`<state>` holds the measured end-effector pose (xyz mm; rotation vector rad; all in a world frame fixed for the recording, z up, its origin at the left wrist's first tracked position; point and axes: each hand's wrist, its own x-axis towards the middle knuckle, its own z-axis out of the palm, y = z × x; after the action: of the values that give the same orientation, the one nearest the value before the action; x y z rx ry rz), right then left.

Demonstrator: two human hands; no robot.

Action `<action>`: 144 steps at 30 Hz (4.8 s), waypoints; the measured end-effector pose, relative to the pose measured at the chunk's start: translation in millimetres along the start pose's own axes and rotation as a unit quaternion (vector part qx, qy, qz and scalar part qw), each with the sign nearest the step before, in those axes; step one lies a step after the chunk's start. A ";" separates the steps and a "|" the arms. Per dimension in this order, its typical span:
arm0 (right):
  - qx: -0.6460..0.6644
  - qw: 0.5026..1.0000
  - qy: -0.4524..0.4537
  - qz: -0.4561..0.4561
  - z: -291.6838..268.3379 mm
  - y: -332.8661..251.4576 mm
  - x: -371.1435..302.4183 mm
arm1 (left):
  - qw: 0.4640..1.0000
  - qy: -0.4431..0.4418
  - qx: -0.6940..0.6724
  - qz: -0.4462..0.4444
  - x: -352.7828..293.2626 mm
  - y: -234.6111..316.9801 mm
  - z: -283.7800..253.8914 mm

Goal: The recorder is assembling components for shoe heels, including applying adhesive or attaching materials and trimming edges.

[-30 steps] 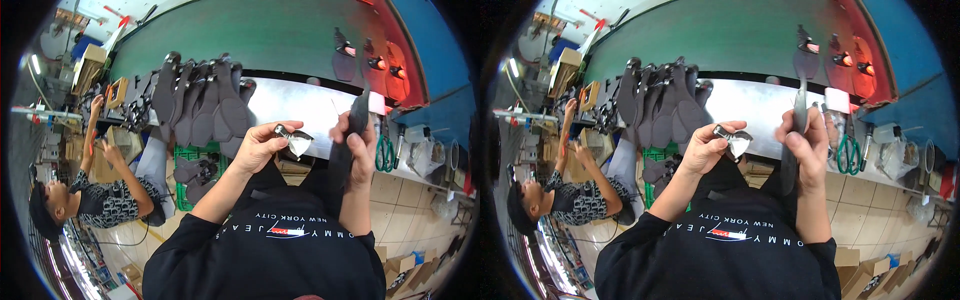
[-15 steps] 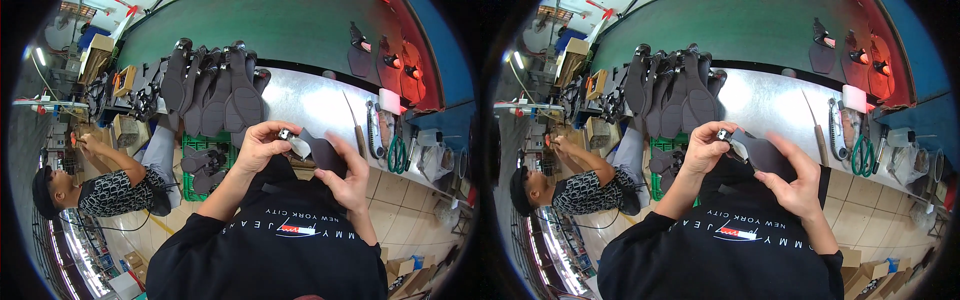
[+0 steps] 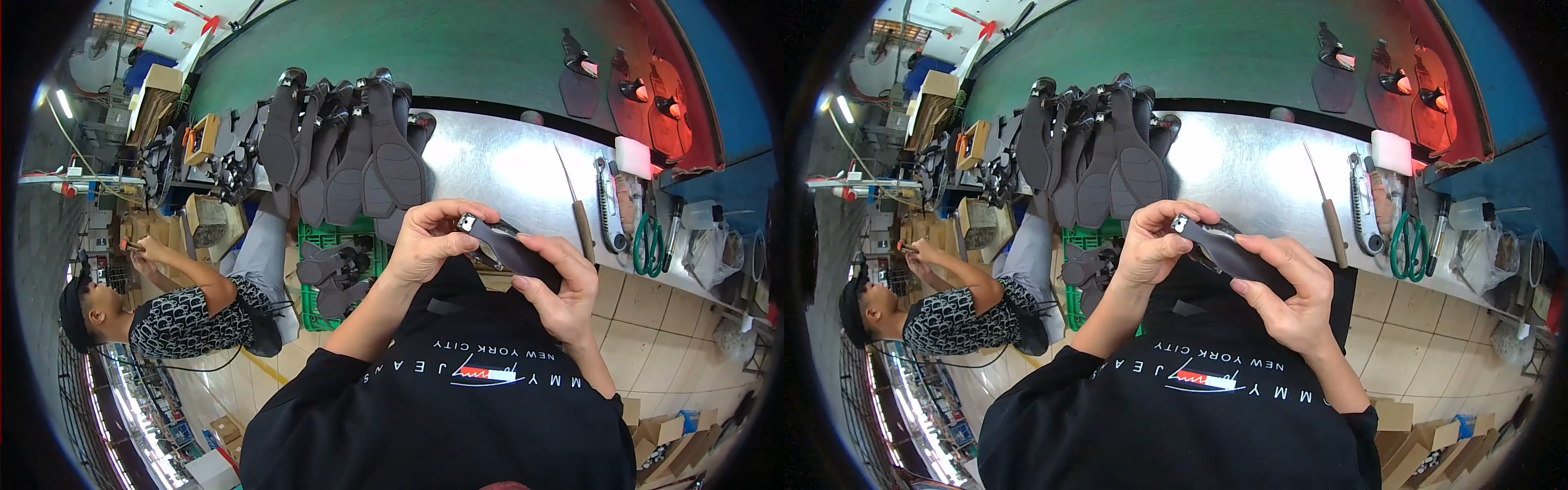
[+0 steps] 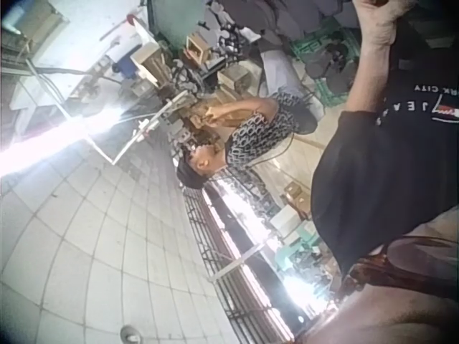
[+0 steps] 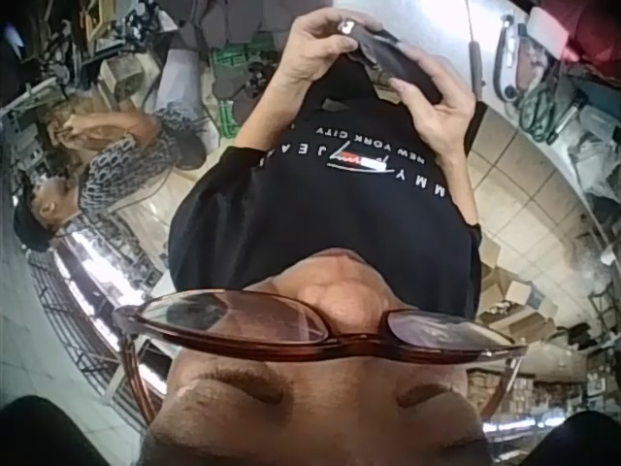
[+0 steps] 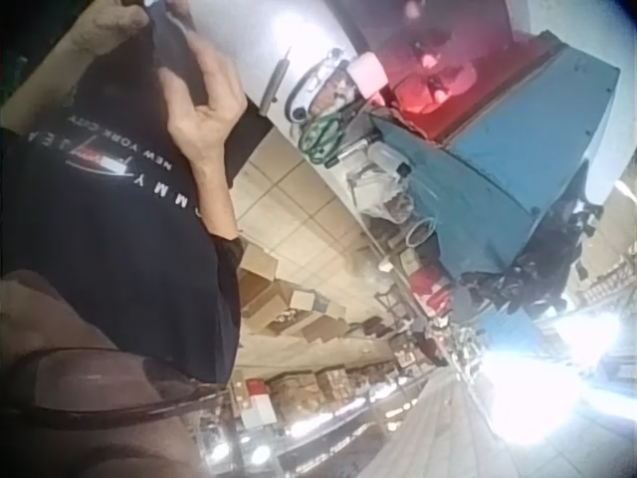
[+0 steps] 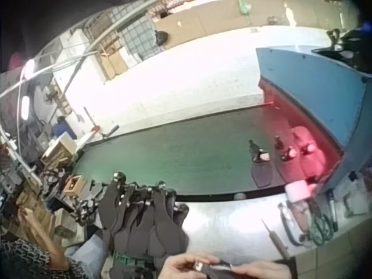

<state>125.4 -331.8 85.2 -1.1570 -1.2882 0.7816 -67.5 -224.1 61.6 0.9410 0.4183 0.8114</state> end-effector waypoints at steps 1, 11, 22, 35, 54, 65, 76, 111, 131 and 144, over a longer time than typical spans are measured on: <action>0.000 1.000 0.000 0.000 -0.1 0.2 -0.4 | 1.000 -0.001 -0.003 -0.001 -0.1 0.4 0.5; 0.005 1.000 -0.002 0.010 -0.4 1.2 -2.1 | 1.000 0.001 0.008 -0.003 -0.6 0.4 -0.2; -0.012 1.000 -0.003 0.013 0.1 -0.5 -3.5 | 0.998 0.007 0.054 -0.017 -2.8 1.8 -3.0; -0.081 0.996 -0.020 -0.011 -0.5 -6.9 0.8 | 0.969 -0.089 0.214 0.082 -0.2 5.8 -5.2; -0.153 0.987 -0.007 -0.045 -0.5 -4.4 -3.2 | 0.953 -0.121 0.266 0.078 -6.5 3.8 1.0; -0.154 0.987 -0.051 0.009 -1.5 -1.2 -4.1 | 0.949 -0.114 0.292 0.027 -9.1 7.5 5.5; -0.051 0.994 -0.046 0.080 10.0 13.9 -11.8 | 0.946 -0.018 0.296 0.129 -14.7 -42.6 -3.8; -0.156 0.986 0.021 -0.063 27.7 26.8 -14.0 | 0.977 0.184 0.105 0.003 -18.3 -40.3 27.7; -0.181 0.982 0.023 -0.055 20.2 32.3 -12.2 | 0.955 0.120 0.127 -0.239 -12.4 -14.2 17.6; -0.120 0.989 0.012 0.087 19.8 33.2 -19.2 | 0.947 0.056 0.261 -0.177 -20.6 -13.5 24.3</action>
<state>108.0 -336.2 45.8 -1.4829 -1.2986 0.7514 -59.4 -257.7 63.0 1.2652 0.9031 0.4267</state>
